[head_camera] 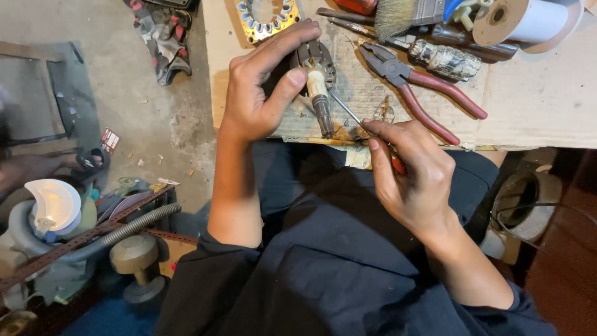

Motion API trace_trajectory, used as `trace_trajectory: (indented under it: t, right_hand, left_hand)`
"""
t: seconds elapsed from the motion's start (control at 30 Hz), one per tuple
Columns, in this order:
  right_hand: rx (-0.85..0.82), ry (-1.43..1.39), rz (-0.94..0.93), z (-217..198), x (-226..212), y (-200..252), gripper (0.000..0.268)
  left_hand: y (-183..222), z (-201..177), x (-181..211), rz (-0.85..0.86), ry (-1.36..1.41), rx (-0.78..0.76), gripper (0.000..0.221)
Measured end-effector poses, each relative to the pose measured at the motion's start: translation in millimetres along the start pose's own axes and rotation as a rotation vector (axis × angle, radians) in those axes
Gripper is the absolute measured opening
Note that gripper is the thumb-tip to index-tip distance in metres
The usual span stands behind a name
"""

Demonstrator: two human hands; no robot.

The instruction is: The person is using a thin metal tool to scrape and clean the slots of an electric motor armature, rotating it to reach each slot.

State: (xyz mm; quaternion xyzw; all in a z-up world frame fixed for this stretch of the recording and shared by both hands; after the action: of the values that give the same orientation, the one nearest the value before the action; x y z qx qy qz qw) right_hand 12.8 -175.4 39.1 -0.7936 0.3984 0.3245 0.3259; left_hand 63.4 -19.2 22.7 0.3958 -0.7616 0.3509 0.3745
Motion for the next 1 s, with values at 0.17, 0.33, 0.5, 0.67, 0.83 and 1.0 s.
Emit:
trace_trajectory:
  t: [0.17,0.33,0.5,0.67,0.83,1.0]
  right_hand:
    - [0.01,-0.001,-0.002,0,0,2,0.012]
    - [0.012,-0.003,0.003,-1,0,2,0.011]
    - [0.019,0.032,0.149,-1,13,11,0.02]
    - [0.0,-0.607,0.346,12,33,12,0.016]
    - [0.004,-1.055,0.239,17,37,10,0.019]
    - [0.111,-1.069,0.178,6,20,2,0.025]
  left_hand:
    - [0,0,1,0.008,0.01,0.001,0.036]
    - [0,1,3,0.005,0.017,0.006,0.037]
    - [2,7,-5,0.05,-0.049,0.019,0.038]
    - [11,26,-5,0.108,-0.22,0.204,0.035]
    - [21,28,13,0.076,-0.31,0.409,0.037]
    - [25,28,25,0.049,-0.243,0.422,0.035]
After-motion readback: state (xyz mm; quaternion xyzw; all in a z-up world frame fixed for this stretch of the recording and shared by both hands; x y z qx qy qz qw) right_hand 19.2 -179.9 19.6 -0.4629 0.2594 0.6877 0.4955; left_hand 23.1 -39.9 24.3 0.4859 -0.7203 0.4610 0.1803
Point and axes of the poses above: each hand's wrist, its own y-axis away from the middle knuckle, its own z-axis out of the palm, x = y × z, the point moved 7 cm from there along -y, towards the middle knuckle, and after that the axes turned 11 degrees about -x, right-handed, at the moved point
